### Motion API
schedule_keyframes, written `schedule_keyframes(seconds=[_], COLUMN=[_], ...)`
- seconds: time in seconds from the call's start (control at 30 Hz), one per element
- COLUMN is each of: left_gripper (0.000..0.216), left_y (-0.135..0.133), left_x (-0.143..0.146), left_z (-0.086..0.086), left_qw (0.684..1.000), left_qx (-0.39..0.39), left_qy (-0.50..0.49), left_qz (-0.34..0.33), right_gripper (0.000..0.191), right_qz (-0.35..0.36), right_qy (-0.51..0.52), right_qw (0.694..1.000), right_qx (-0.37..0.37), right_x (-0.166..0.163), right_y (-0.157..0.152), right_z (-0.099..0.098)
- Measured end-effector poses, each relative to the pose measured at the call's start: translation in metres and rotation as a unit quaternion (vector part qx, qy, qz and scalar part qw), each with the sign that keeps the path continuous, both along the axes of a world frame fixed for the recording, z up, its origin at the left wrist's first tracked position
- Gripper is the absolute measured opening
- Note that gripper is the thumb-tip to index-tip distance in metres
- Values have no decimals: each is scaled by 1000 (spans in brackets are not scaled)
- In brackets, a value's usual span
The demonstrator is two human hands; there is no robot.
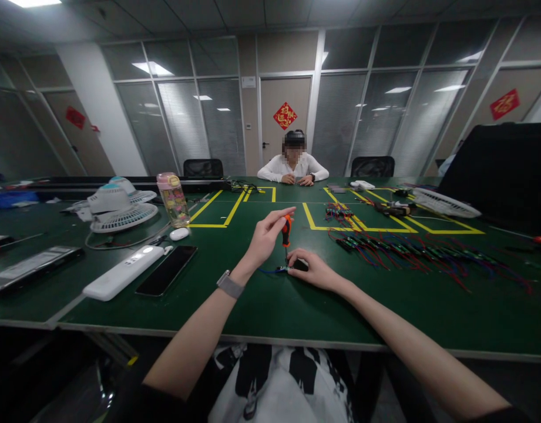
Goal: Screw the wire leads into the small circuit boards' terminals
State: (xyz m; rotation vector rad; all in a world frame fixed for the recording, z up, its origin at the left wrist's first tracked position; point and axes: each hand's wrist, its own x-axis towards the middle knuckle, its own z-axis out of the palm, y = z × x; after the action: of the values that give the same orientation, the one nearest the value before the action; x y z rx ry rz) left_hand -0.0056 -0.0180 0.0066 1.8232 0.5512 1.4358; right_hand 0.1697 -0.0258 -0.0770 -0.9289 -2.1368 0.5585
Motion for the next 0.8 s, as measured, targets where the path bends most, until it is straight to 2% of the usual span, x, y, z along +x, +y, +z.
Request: schedule_keyframes(seconds=[0.07,0.23,0.4,0.57,0.73,0.8], left_gripper=[32,25,31,25,29,28], left_y=[2,2,-1,-2,0,0], left_x=[-1,0,0,0,-2,-2], left_z=[0,0,1,1,2,2], left_qw=[1000,998,1000,999,1000,1000], left_qx=[-14,15,-6,15,2,-6], left_qy=[-9,-8,1,0,1,-6], left_qz=[-8,66,-5,51,17,26], right_gripper=[7,6,6,8,9,8], right_qz=[1,9,12,7,3,3], right_qy=[-2,-1,-2,-5,-2,-1], right_qw=[1000,1000,1000,1000,1000,1000], right_qx=[-3,-5,2,3,-6,-7], right_x=[0,0,0,0,0,0], right_y=[0,-2,-3,-2,-1,-1], right_z=[0,3,4,2,0,0])
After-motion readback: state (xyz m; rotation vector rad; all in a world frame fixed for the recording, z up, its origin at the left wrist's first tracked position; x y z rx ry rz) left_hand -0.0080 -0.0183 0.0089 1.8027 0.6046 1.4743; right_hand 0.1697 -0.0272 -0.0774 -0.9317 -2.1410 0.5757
